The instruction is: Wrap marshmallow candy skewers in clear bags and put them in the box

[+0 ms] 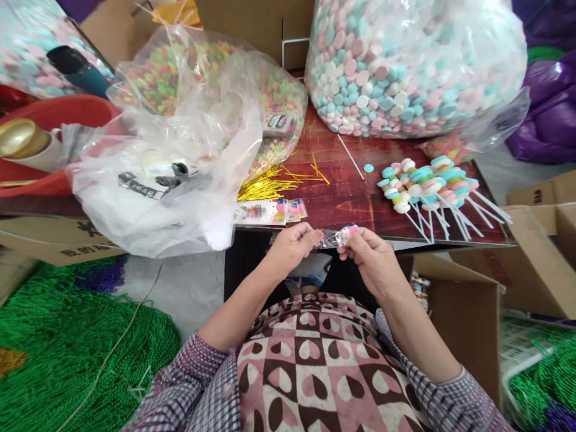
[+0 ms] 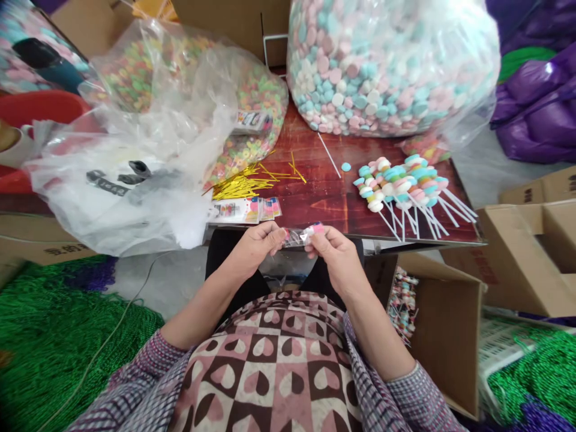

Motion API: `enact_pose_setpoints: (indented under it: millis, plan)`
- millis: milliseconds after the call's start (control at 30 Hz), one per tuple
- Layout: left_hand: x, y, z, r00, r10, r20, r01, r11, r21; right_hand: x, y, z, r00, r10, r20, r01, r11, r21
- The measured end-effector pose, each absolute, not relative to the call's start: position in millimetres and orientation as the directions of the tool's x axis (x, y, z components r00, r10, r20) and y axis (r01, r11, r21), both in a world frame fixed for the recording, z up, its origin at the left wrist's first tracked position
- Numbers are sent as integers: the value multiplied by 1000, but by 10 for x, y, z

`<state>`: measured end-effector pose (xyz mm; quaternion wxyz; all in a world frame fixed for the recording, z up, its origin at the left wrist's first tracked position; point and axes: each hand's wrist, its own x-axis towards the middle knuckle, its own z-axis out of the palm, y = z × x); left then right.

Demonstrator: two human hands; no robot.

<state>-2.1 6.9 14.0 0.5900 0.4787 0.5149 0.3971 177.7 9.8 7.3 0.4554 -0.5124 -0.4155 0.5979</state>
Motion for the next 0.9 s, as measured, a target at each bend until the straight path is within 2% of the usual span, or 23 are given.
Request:
enact_pose_setpoints:
  millis: [100, 267, 400, 467, 600, 733, 900]
  plan:
    - [-42, 63, 146, 182, 964, -195, 117, 176, 977, 1763, 91, 67, -58, 976, -208, -135, -214, -967]
    - [-92, 76, 107, 174, 968, -181, 143, 157, 977, 1744, 88, 30, -32, 982, -188, -48, -189, -981]
    - [-97, 99, 132, 225, 959, -170, 213, 122, 969, 1757, 129, 36, -71, 956, -286, -170, -294, -941]
    - [-76, 101, 146, 242, 955, -171, 249, 109, 962, 1772, 136, 27, -61, 957, -283, -189, -289, -939]
    - [-23, 87, 129, 215, 951, -221, 262, 162, 951, 1801, 118, -18, 36, 976, -213, -66, -210, -975]
    - [-5, 82, 112, 213, 949, -231, 242, 178, 954, 1840, 112, -21, 31, 985, -170, 107, -172, -979]
    - [17, 107, 149, 196, 977, -78, 334, 8, 943, 1882, 133, 33, 26, 993, -112, 234, -115, -965]
